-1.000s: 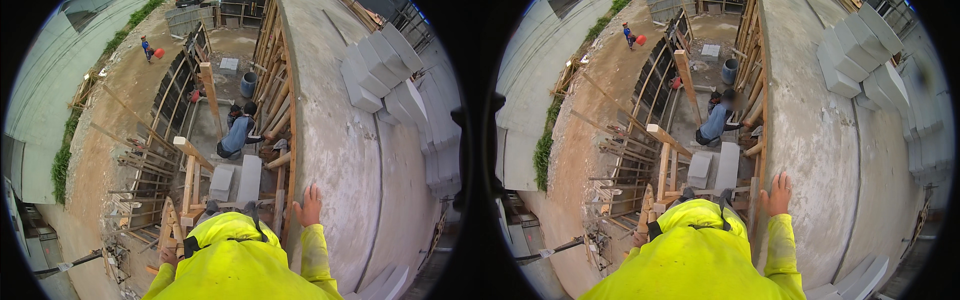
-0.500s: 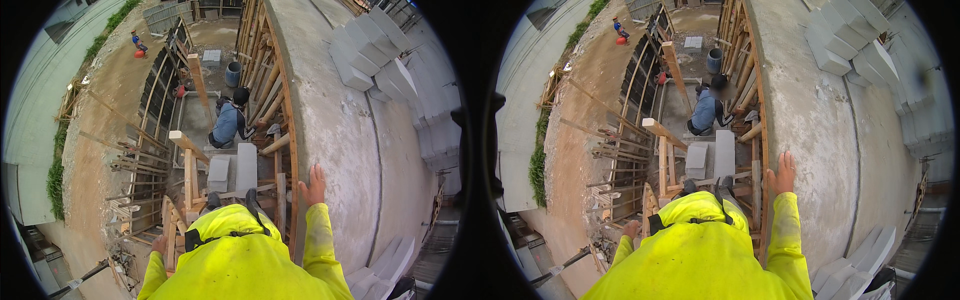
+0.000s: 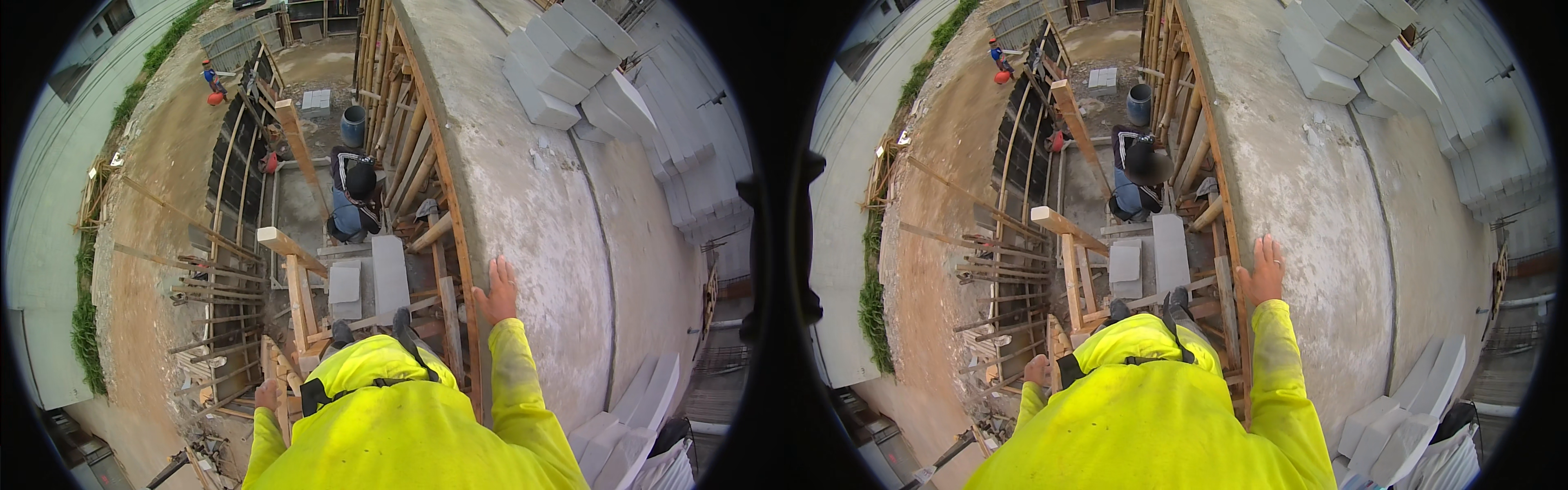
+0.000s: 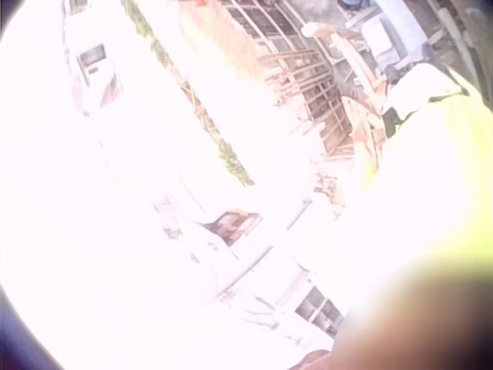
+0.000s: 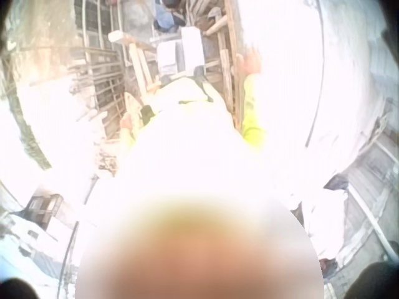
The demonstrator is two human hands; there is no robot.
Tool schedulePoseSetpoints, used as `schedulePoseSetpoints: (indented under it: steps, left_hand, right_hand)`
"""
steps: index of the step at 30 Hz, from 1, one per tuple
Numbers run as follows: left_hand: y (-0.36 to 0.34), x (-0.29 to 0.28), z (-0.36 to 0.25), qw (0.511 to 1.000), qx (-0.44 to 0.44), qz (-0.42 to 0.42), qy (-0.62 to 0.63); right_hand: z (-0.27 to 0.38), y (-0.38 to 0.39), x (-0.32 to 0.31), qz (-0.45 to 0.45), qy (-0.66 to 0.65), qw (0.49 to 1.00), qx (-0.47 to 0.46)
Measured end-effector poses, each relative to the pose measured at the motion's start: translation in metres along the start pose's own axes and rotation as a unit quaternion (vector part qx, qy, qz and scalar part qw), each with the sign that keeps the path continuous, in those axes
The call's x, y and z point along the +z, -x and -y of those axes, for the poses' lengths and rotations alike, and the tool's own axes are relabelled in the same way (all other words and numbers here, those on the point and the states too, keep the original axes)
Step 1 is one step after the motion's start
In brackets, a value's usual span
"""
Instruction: The person repeatedly picks up large white concrete blocks from a stack on a rooftop, carries them to the edge, and hands them down to another worker below. The cycle of retrieving, transporting, and passing blocks continues throughout the clip.
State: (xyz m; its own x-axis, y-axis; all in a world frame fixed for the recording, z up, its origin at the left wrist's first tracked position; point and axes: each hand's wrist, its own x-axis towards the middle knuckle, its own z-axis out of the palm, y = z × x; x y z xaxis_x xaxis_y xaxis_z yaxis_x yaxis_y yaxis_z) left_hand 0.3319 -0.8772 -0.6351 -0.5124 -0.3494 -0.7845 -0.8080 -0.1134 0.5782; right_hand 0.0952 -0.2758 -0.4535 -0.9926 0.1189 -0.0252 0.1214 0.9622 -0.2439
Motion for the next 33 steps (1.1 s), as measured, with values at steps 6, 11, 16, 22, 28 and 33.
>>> schedulePoseSetpoints:
  steps: [6,11,16,22,28,33]
  left_hand:
    - [-0.006,-0.004,0.025,0.996,-0.072,0.019,0.058]
    - [-0.009,-0.005,0.027,0.997,-0.043,0.028,0.061]
    - [-0.005,0.008,-0.009,1.000,0.003,-0.005,-0.023]
    - [0.009,0.054,-0.092,0.988,0.113,0.045,0.093]
    - [0.000,0.138,-0.166,0.972,0.115,0.115,0.172]
    - [-0.006,0.201,-0.177,0.954,0.045,0.162,0.249]
  right_hand:
    - [0.000,0.001,0.002,-0.004,0.000,1.000,0.009]
    - [0.000,0.002,0.002,0.005,-0.005,1.000,0.010]
    - [0.013,-0.001,-0.012,-0.020,-0.039,0.999,0.011]
    - [0.067,0.005,-0.029,-0.048,-0.219,0.974,-0.037]
    - [0.086,0.004,0.024,0.175,-0.332,0.926,0.038]
    - [0.064,-0.032,0.107,0.249,-0.472,0.803,0.267]
